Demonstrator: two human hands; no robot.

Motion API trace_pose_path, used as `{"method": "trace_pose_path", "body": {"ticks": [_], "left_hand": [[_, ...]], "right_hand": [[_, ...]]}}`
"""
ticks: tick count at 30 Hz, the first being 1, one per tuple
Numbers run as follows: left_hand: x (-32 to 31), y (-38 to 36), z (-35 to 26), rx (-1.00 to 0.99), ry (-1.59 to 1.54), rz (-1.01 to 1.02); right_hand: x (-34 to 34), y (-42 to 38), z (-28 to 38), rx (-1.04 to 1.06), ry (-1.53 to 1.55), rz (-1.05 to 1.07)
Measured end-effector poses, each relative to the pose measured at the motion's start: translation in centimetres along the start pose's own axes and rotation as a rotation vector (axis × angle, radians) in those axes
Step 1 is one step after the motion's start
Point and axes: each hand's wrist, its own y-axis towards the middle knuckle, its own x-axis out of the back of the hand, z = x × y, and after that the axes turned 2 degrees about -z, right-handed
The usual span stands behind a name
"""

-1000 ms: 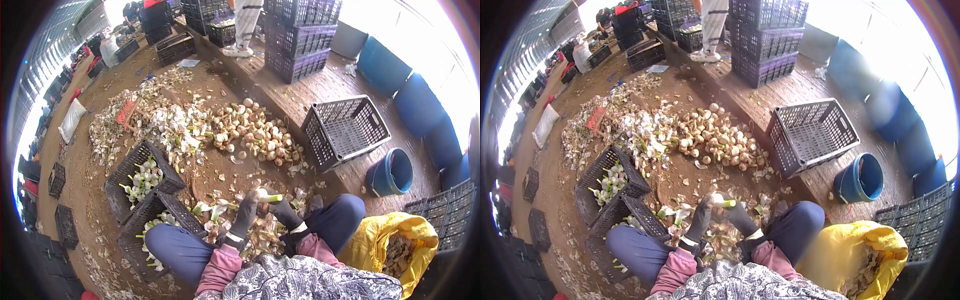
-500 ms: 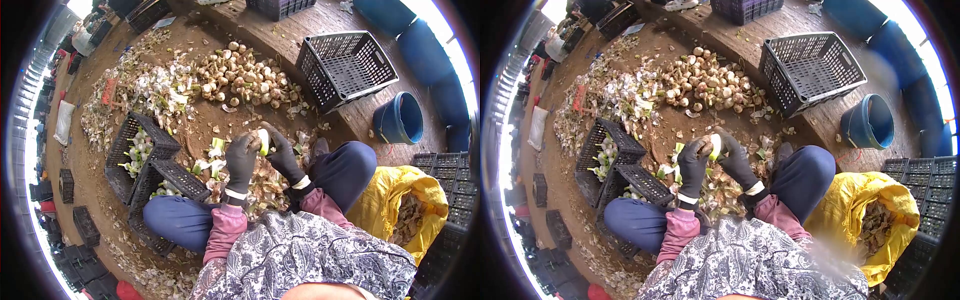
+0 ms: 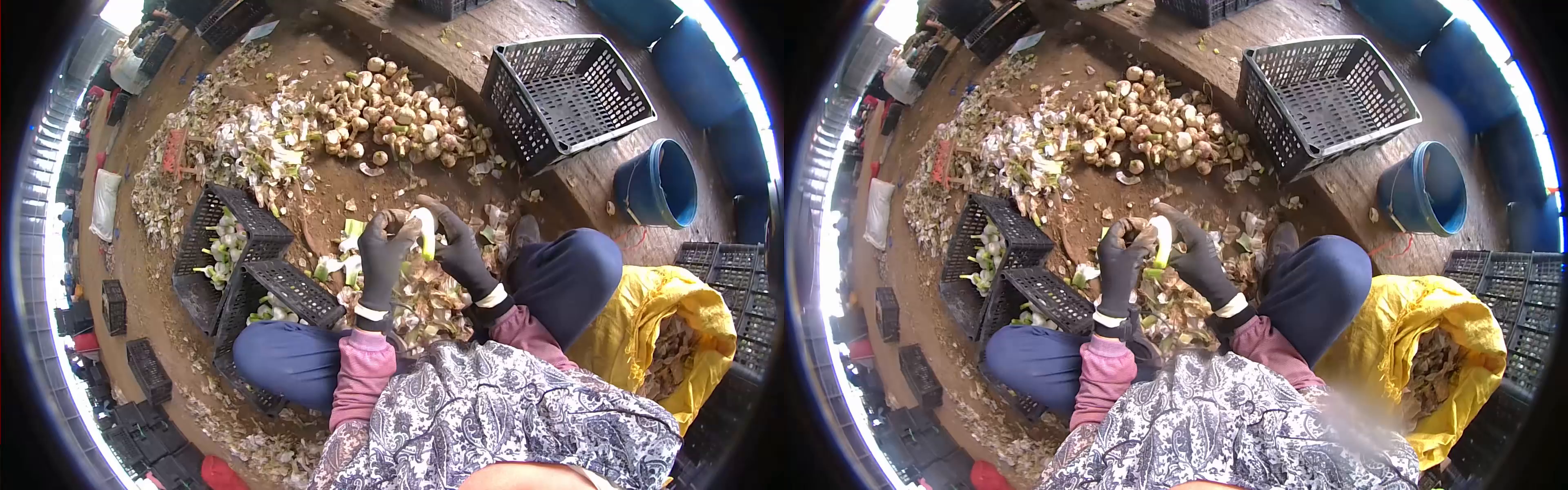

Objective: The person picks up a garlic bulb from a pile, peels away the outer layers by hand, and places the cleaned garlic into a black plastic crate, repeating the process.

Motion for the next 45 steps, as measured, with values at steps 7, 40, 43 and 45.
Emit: {"method": "trace_pose_path", "body": {"ticks": [7, 40, 43, 45], "left_hand": [[0.4, -0.9, 3.1, 0.092, -0.308, 0.004], [8.4, 9.9, -4.1, -0.293, -0.471, -0.347], [6.4, 15.6, 5.3, -0.114, -0.174, -0.244], [5.0, 19.9, 10.7, -0.032, -0.082, -0.206]], "right_hand": [[0.4, -0.5, -0.9, -0.057, 0.388, -0.021], [-0.7, -1.2, -3.2, -0.377, -0.065, -0.125], [-0.5, -1.3, -4.2, -0.250, -0.254, -0.124], [-0.1, -0.9, -3.4, -0.282, -0.181, -0.159]]}}
